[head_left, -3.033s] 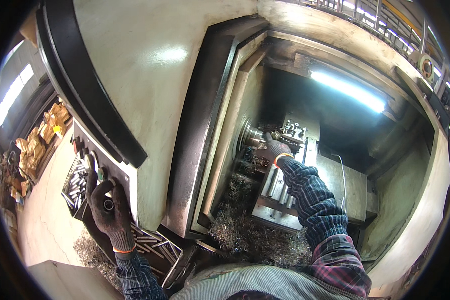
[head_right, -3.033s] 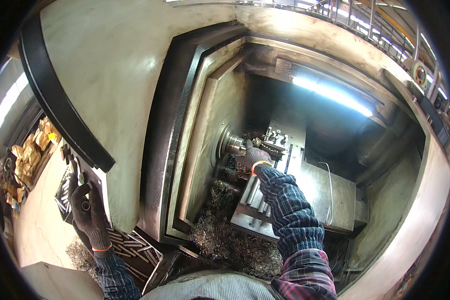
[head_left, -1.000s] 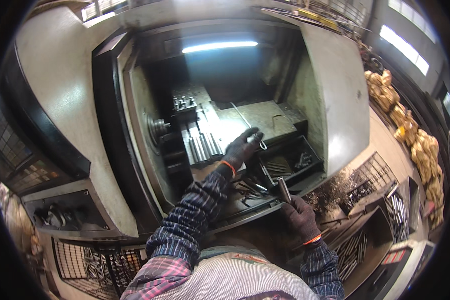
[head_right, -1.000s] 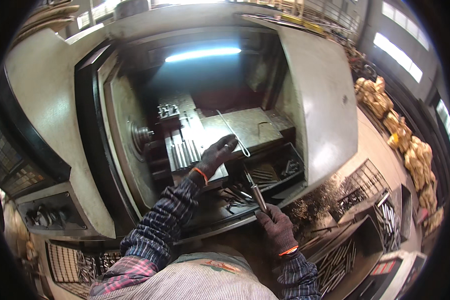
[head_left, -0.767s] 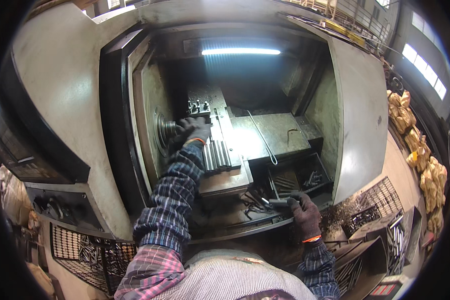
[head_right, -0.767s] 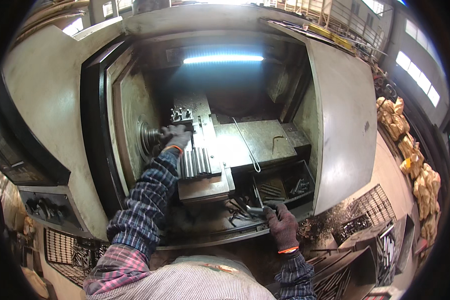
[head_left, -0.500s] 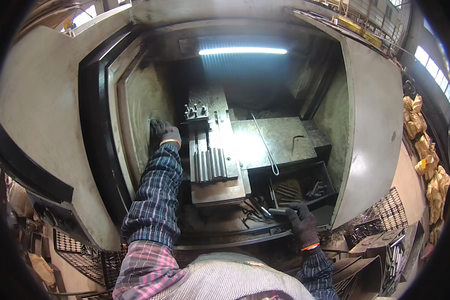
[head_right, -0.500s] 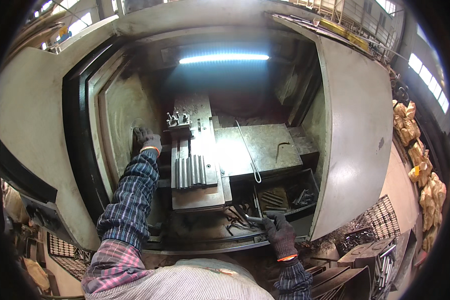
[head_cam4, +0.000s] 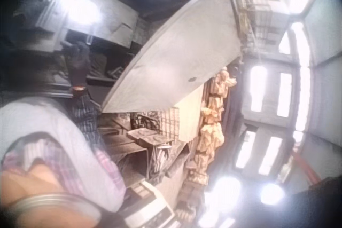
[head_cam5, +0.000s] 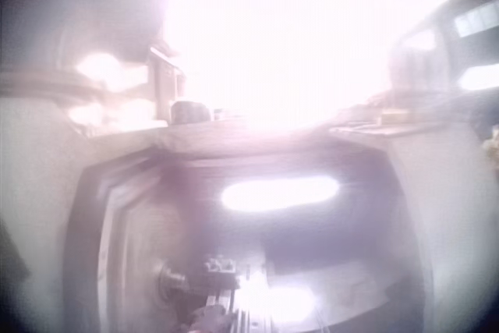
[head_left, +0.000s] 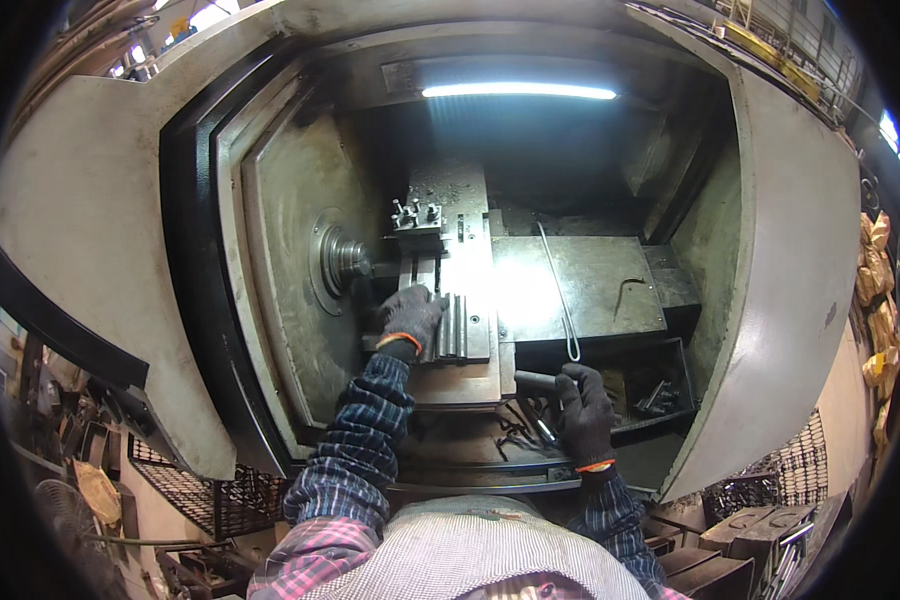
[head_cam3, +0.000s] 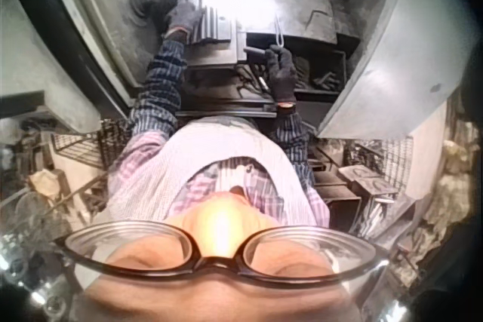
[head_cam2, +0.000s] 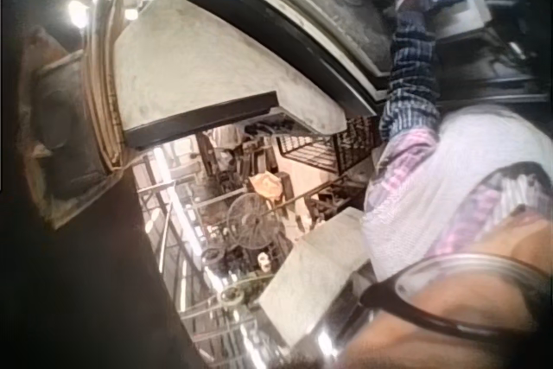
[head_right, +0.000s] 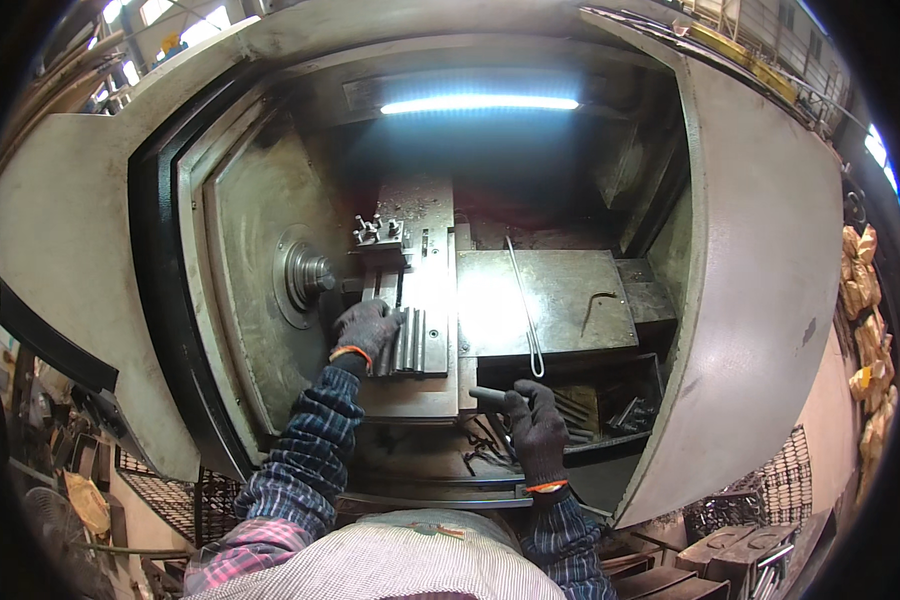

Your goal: The person repeatedly loads metal rods into a lathe chuck, operates the machine controls, and removes finished parts. They place the finished parts into a nearby bin and continue the cycle with new rods.

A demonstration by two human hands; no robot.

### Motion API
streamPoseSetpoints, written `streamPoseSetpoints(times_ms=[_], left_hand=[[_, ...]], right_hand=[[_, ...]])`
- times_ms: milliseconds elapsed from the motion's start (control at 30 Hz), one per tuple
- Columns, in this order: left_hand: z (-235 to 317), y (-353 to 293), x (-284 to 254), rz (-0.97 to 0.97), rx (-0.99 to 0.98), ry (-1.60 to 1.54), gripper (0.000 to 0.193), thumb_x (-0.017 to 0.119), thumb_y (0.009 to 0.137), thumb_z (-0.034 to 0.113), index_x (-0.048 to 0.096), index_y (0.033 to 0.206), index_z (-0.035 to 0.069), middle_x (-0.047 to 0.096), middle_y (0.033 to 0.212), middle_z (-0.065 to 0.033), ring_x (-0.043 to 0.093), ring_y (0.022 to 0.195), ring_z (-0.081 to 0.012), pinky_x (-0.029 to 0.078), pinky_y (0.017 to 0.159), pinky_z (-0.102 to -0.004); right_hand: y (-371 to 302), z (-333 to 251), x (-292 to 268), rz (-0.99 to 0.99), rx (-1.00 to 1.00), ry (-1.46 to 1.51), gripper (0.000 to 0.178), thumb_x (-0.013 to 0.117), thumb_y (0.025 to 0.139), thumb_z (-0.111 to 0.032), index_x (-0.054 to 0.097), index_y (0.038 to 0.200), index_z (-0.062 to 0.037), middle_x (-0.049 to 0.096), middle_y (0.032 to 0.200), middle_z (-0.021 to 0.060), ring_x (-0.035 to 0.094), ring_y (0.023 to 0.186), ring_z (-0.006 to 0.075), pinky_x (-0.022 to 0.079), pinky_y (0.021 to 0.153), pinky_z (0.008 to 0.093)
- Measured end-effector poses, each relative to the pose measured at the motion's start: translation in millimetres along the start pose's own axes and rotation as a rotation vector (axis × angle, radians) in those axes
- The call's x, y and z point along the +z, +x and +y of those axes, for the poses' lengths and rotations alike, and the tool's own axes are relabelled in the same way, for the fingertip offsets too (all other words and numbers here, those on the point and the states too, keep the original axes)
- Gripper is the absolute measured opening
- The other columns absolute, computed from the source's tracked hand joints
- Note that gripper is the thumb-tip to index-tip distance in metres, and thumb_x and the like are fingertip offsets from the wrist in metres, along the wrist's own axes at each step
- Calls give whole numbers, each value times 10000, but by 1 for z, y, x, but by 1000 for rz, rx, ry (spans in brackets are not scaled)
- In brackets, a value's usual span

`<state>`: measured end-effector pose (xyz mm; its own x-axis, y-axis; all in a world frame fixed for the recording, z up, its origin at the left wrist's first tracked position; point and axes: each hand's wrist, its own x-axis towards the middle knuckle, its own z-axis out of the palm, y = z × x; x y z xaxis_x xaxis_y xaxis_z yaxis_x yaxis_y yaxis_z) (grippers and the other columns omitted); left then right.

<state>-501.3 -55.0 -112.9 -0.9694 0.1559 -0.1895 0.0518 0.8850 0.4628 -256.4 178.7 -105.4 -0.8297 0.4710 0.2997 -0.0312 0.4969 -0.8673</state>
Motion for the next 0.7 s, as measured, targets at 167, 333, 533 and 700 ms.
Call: streamPoseSetpoints(times_ms=[167, 333, 533, 700], left_hand=[[-16, -9, 13, 145, 0, -92, 585, 678, 907, 475, 642, 1285, 29, 677, 1251, -240, 627, 1197, -412, 484, 1023, -482], [-8, -50, -10, 294, 55, -173, 559, 705, 920, 436, 626, 1342, 78, 658, 1287, -220, 628, 1193, -407, 509, 1002, -466], [-34, -208, -104, 881, 528, -121, 419, 735, 941, 195, 629, 1302, 10, 660, 1282, -175, 622, 1221, -357, 500, 1031, -452], [-91, -319, -172, 1357, 325, 417, 463, 563, 1066, 256, 508, 1421, -35, 528, 1456, -225, 481, 1373, -416, 382, 1152, -505]], right_hand=[[42, -11, 50, -5, -49, 101, 344, 629, 1034, -326, 645, 1182, -16, 716, 881, 123, 675, 715, 201, 534, 648, 345], [92, -19, 120, -236, 72, 431, 417, 608, 1044, -344, 603, 1264, 10, 714, 874, 103, 555, 515, 91, 458, 487, 268], [148, -23, 226, -356, 146, 436, 392, 598, 1029, -393, 659, 1202, -46, 734, 904, 92, 656, 716, 175, 530, 634, 334], [163, -32, 309, -305, 53, 307, 374, 616, 1012, -429, 693, 1155, -92, 748, 972, 134, 706, 848, 259, 543, 762, 395]])
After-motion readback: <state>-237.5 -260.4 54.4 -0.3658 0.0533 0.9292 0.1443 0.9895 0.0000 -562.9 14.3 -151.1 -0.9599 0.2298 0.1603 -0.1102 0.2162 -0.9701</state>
